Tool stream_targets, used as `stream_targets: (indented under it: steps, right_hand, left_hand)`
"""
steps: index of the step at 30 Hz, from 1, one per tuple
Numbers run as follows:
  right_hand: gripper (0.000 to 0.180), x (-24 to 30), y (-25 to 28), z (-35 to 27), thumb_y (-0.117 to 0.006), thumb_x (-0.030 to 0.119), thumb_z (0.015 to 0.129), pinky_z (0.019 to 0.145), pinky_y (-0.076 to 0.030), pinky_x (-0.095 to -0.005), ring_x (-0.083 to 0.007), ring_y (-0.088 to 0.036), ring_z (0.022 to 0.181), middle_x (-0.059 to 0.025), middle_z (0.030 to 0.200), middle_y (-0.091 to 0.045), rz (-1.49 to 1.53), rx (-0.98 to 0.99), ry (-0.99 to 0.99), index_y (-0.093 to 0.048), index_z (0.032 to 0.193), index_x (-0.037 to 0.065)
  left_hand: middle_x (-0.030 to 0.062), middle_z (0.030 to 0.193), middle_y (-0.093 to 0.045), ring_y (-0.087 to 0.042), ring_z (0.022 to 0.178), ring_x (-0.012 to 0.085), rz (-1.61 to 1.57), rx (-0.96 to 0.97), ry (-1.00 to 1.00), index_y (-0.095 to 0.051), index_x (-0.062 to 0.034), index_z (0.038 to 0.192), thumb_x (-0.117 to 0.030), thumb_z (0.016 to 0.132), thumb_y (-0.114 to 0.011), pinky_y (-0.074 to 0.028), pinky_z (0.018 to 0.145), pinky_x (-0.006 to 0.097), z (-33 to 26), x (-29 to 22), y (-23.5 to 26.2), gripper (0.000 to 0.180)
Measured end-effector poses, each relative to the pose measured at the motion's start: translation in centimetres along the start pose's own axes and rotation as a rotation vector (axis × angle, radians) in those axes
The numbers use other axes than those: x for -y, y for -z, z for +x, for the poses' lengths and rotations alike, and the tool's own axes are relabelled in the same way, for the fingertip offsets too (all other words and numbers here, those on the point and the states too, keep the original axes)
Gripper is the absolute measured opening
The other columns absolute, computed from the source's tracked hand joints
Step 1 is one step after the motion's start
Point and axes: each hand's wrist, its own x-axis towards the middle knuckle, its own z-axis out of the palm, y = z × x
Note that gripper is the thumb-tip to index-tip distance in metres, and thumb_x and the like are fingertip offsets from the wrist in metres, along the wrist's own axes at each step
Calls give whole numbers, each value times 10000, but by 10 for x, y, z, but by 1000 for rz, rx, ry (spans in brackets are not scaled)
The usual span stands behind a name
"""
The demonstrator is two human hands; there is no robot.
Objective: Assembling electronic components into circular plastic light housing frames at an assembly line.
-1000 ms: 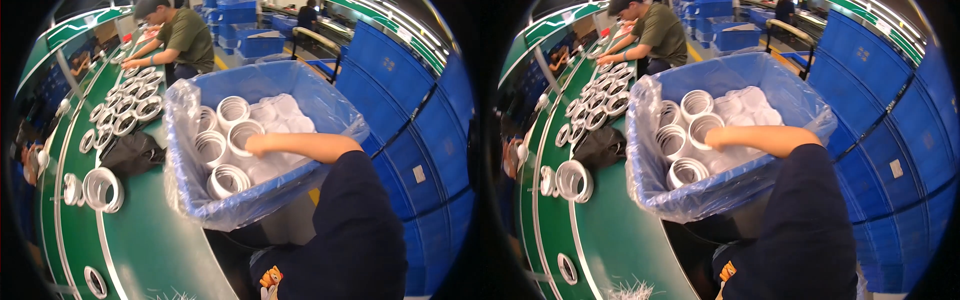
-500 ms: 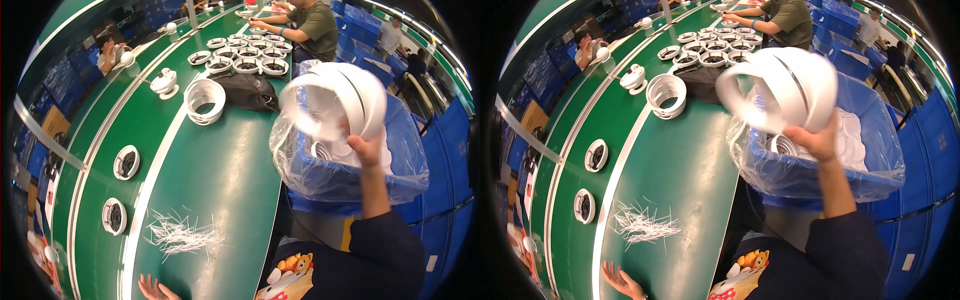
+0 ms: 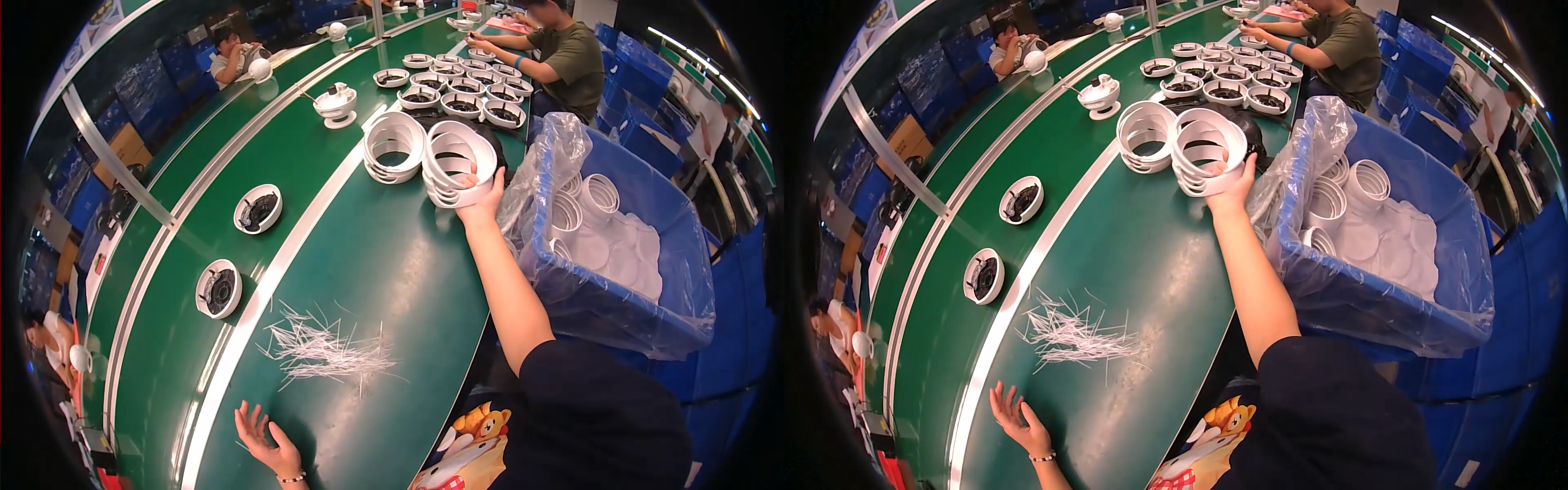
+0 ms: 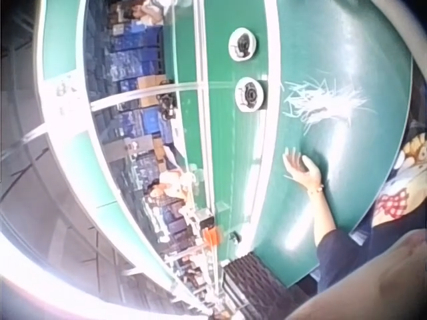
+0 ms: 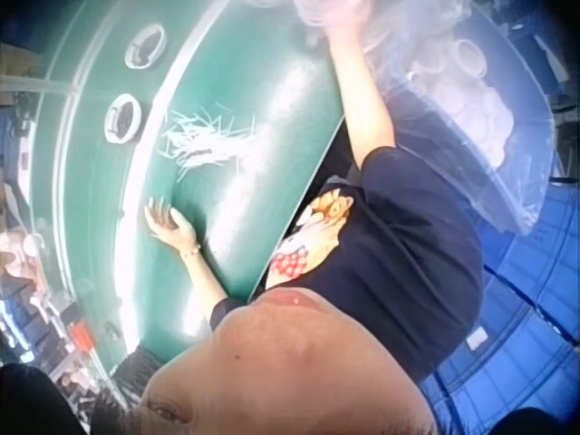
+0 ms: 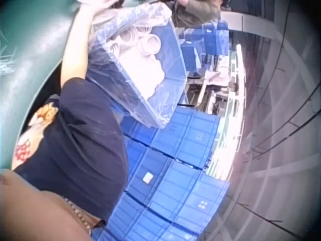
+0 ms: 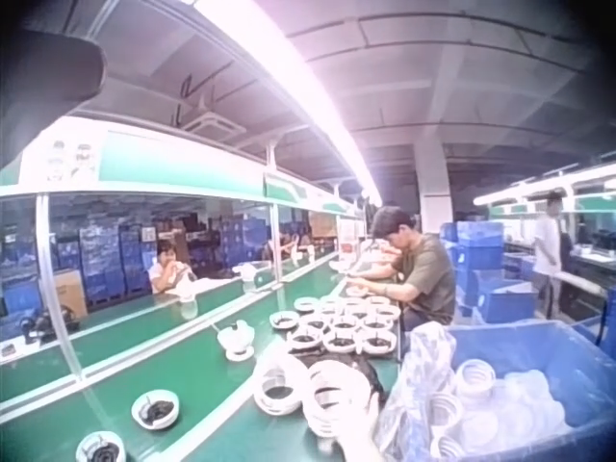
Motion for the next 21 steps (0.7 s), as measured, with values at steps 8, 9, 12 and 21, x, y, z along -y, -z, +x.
stream_targets:
  steps: [8, 9, 12, 21]
  right_hand:
    - [316, 2, 22, 28, -447, 337, 825, 646, -453, -356, -211, -543, 714, -90, 811, -544, -496, -333, 337, -500, 846, 26]
    - [320, -9, 14, 25, -416, 274, 839, 718, -449, -349, -223, -540, 839, -139, 938, -538, -483, -467, 561, -476, 947, -21]
    - [453, -12, 5, 11, -403, 304, 851, 856, -387, -316, -265, -481, 997, -205, 1097, -458, -679, -495, 665, -386, 1078, -87]
    - [594, -54, 13, 33, -368, 304, 875, 1029, -157, -373, -344, -173, 1245, -274, 1323, -163, -1239, -488, 893, -176, 1257, -108]
  left_hand:
    - [170, 1235, -389, -502, 977, 242, -8, 7, 14, -229, 19, 1280, 38, 736, -408, -414, 789, 297, -1, 6, -1, 574]
    - [171, 1235, -389, -504, 975, 241, -4, 1, 19, -228, 20, 1280, 38, 736, -408, -415, 788, 295, -1, 6, -1, 573]
    - [171, 1235, -389, -505, 974, 239, -3, -1, 22, -228, 21, 1279, 39, 737, -406, -415, 788, 293, -1, 5, -1, 571]
    - [160, 1249, -374, -490, 991, 232, -4, 30, 5, -230, -14, 1289, 16, 782, -398, -409, 815, 298, -1, 8, 5, 535]
